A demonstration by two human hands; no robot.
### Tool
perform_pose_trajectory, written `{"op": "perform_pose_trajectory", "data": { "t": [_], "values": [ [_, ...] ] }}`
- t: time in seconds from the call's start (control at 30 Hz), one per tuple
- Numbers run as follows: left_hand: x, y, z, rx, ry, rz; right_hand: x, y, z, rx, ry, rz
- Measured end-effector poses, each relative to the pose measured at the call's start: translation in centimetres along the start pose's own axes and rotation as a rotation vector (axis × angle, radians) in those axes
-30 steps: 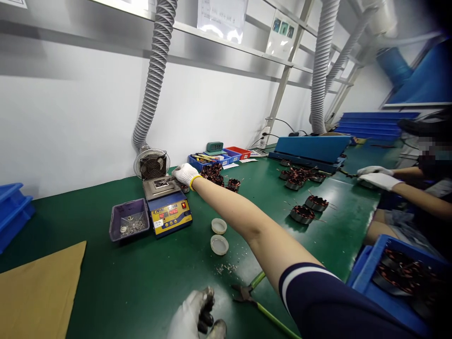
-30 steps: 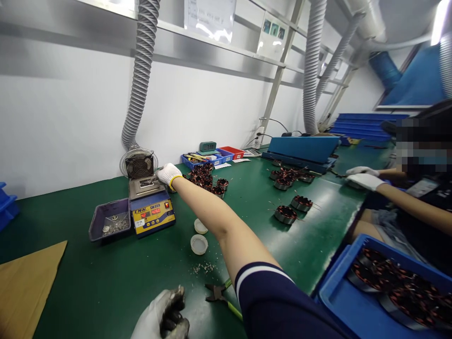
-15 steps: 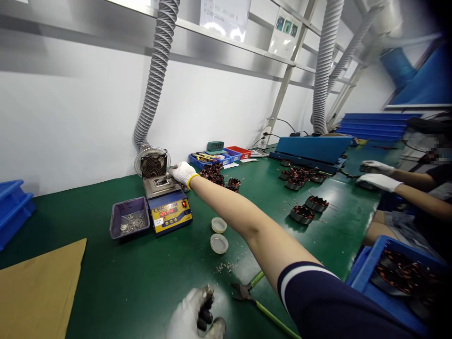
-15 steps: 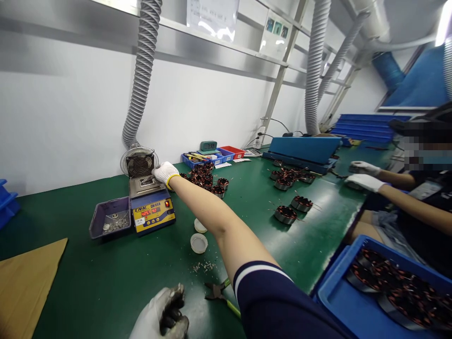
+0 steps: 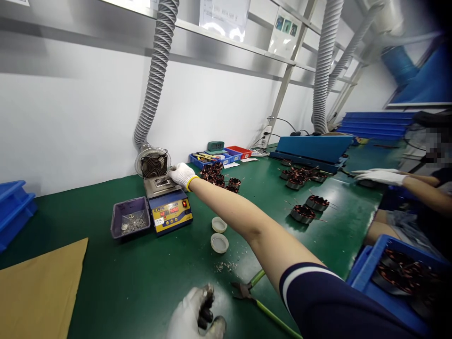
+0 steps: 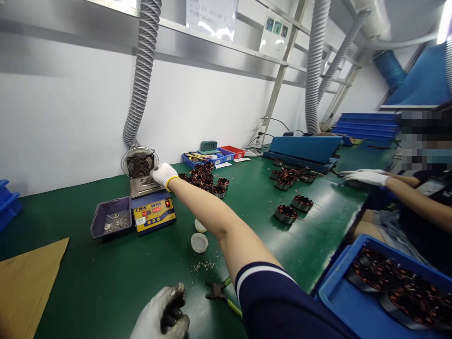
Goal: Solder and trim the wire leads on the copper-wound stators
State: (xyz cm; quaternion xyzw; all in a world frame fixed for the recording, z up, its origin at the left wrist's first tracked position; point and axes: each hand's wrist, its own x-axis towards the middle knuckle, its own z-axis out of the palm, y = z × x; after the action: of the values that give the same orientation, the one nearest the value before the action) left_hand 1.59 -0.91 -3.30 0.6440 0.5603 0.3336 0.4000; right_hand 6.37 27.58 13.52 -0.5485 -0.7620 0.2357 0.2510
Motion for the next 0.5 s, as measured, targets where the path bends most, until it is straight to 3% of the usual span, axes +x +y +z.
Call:
{"op": "perform_pose_trajectory", "data": {
  "t": [0.5],
  "values": [
    [-0.06, 0.29, -0.37, 0.024, -0.006, 0.031, -0.10, 0.16, 0.16, -0.049, 0.076, -0.022]
  ]
}}
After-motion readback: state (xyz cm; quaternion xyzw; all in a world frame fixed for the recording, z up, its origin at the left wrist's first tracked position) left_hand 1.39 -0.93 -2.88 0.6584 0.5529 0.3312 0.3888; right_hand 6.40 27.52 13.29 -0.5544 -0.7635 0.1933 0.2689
